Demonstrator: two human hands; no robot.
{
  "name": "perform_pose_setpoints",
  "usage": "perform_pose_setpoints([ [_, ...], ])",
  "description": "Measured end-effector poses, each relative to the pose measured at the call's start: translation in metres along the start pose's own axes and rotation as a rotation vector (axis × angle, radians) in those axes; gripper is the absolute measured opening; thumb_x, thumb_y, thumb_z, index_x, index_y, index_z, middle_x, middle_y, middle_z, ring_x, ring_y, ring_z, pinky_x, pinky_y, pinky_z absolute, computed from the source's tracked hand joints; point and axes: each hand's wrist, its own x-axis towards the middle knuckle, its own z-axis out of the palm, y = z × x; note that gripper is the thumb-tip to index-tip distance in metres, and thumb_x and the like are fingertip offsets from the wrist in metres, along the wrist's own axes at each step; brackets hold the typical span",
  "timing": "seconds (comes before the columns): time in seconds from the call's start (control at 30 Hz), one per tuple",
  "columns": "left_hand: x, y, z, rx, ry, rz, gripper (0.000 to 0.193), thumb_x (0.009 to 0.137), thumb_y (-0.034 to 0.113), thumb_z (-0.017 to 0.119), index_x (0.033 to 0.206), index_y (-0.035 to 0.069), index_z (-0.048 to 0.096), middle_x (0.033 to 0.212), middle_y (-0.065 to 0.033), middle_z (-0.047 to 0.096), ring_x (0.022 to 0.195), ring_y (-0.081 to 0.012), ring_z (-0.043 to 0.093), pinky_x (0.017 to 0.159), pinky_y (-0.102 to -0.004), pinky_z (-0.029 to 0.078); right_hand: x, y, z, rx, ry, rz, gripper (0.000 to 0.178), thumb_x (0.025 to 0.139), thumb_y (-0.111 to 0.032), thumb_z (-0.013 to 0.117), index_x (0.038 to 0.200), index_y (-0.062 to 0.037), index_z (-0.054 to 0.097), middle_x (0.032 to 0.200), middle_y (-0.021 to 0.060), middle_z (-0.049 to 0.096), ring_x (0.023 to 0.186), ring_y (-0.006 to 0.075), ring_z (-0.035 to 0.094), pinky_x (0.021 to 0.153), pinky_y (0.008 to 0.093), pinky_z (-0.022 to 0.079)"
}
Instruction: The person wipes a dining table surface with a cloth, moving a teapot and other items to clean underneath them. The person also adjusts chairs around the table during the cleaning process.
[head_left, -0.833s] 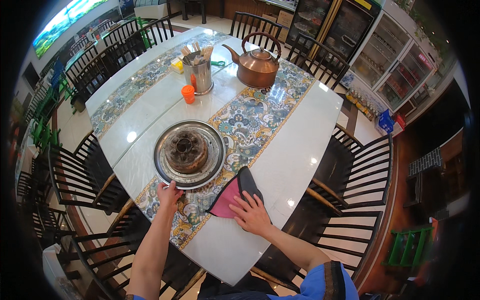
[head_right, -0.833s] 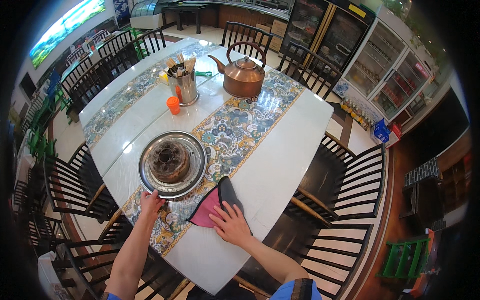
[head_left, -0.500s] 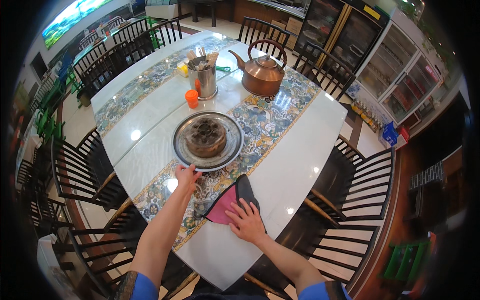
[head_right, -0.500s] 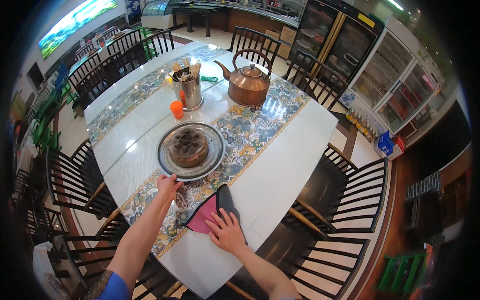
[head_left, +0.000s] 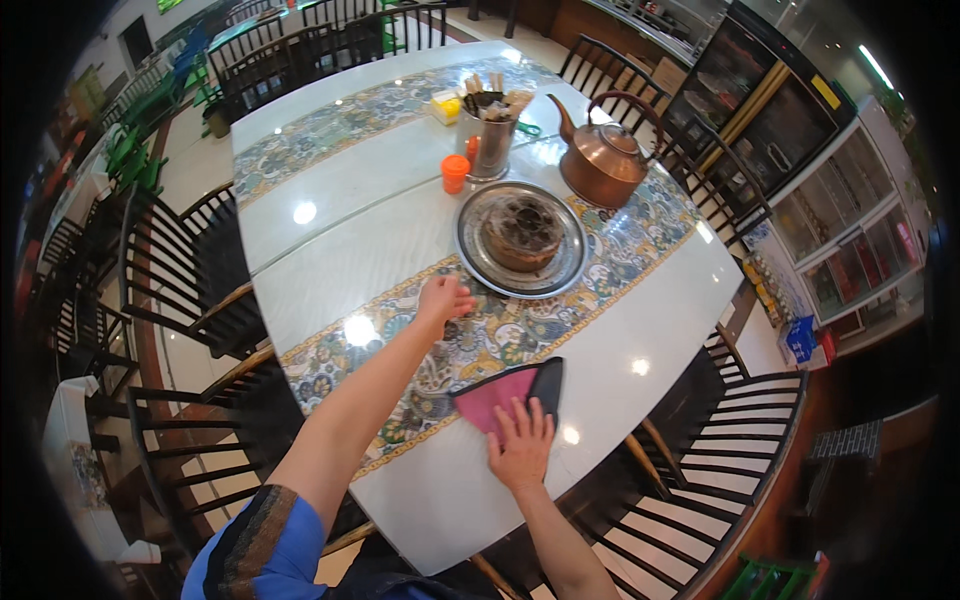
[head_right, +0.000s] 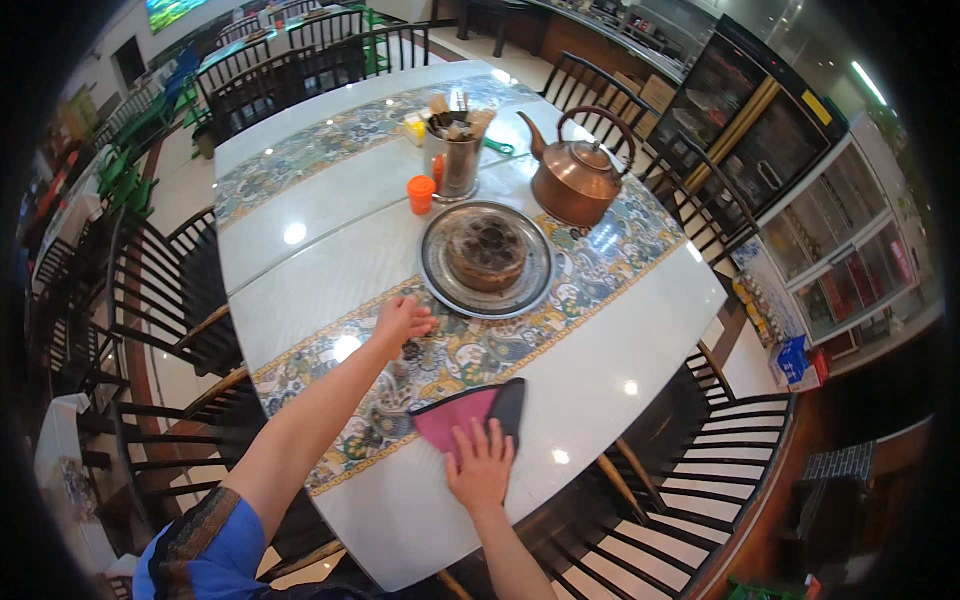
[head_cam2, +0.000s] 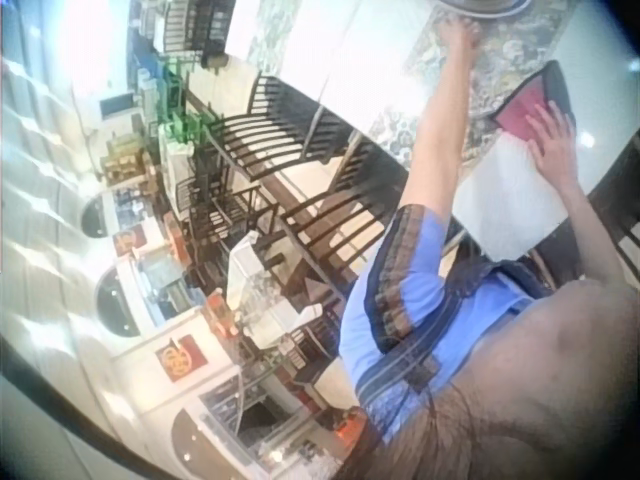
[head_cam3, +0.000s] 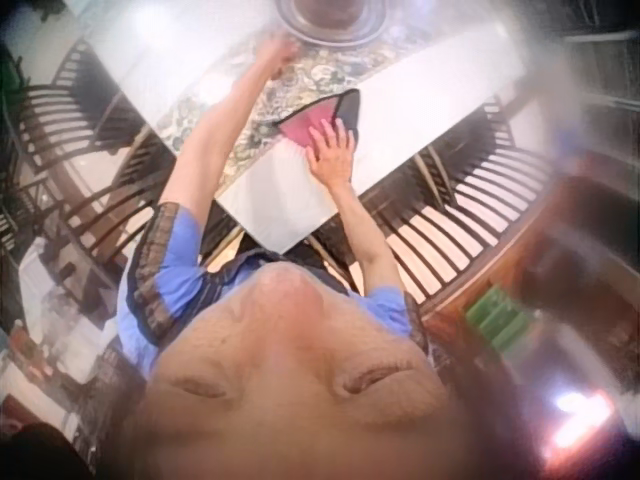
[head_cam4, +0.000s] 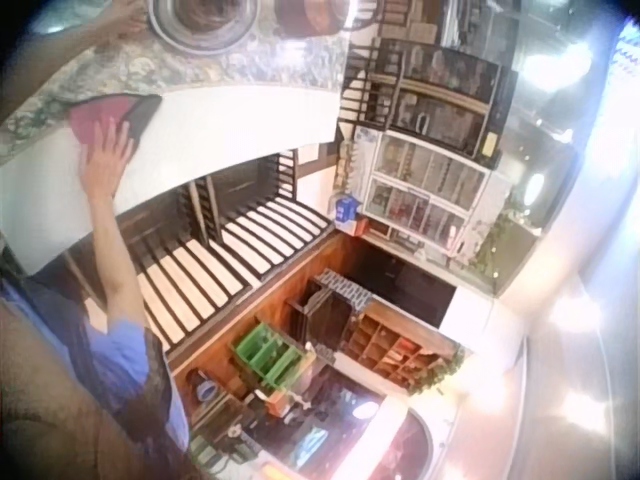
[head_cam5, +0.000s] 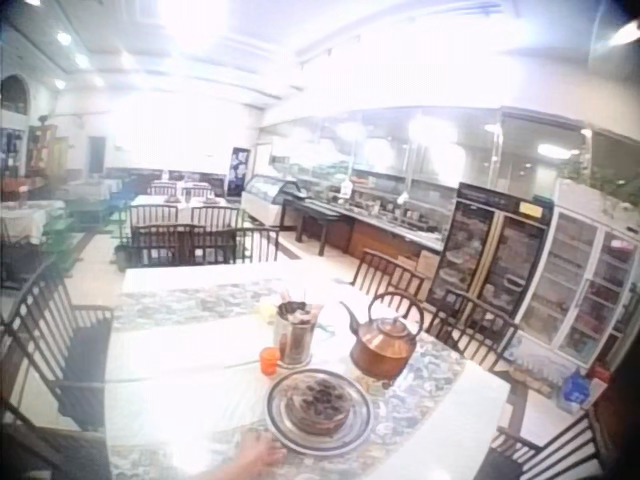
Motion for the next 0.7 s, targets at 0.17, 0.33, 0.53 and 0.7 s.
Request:
perform_pose_setpoints([
  [0.17, -0.086, -0.014, -0.163, 0.782, 0.153, 0.516, 0.034, 0.099, 0.018, 0.056, 0.126, -0.002, 0.050, 0.113, -0.0201, 0.063, 0.097, -0.0324, 0.067, 0.076, -0.0386, 0.053, 0.048, -0.002, 0.035, -0.238, 0.169, 0.323, 0.052, 0.090, -0.036, 0.063, 0.137, -0.0157, 0.056, 0.149, 0.0144, 0.044, 0.143, 0.0414, 0.031, 0.115, 0.0591, 0.023],
  [0.33, -0.144, -0.039, -0.267, 1.213, 0.286, 0.877, 0.051, 0.088, 0.012, 0.066, 0.133, -0.002, 0.045, 0.139, -0.0238, 0.043, 0.134, -0.0421, 0.035, 0.111, -0.0500, 0.030, 0.142, -0.086, 0.090, -0.168, 0.120, 0.175, 0.059, 0.093, -0.041, 0.059, 0.142, -0.0101, 0.051, 0.151, 0.0216, 0.039, 0.142, 0.0463, 0.028, 0.115, 0.0588, 0.023],
  [0.53, -0.151, -0.037, -0.245, 1.350, 0.343, 0.779, 0.061, 0.084, 0.017, 0.070, 0.136, 0.002, 0.041, 0.139, -0.0203, 0.041, 0.136, -0.0413, 0.035, 0.111, -0.0507, 0.030, 0.261, -0.129, 0.136, -0.088, 0.189, 0.068, 0.058, 0.095, -0.040, 0.056, 0.142, -0.0068, 0.051, 0.149, 0.0236, 0.042, 0.141, 0.0463, 0.030, 0.116, 0.0567, 0.023],
  [0.7, -0.154, -0.034, -0.241, 1.388, 0.345, 0.734, 0.064, 0.083, 0.022, 0.071, 0.136, 0.002, 0.042, 0.140, -0.0191, 0.041, 0.137, -0.0397, 0.033, 0.109, -0.0498, 0.031, 0.349, -0.149, 0.170, -0.072, 0.229, 0.032, 0.055, 0.096, -0.041, 0.054, 0.141, -0.0082, 0.052, 0.149, 0.0230, 0.043, 0.141, 0.0445, 0.032, 0.116, 0.0552, 0.023],
])
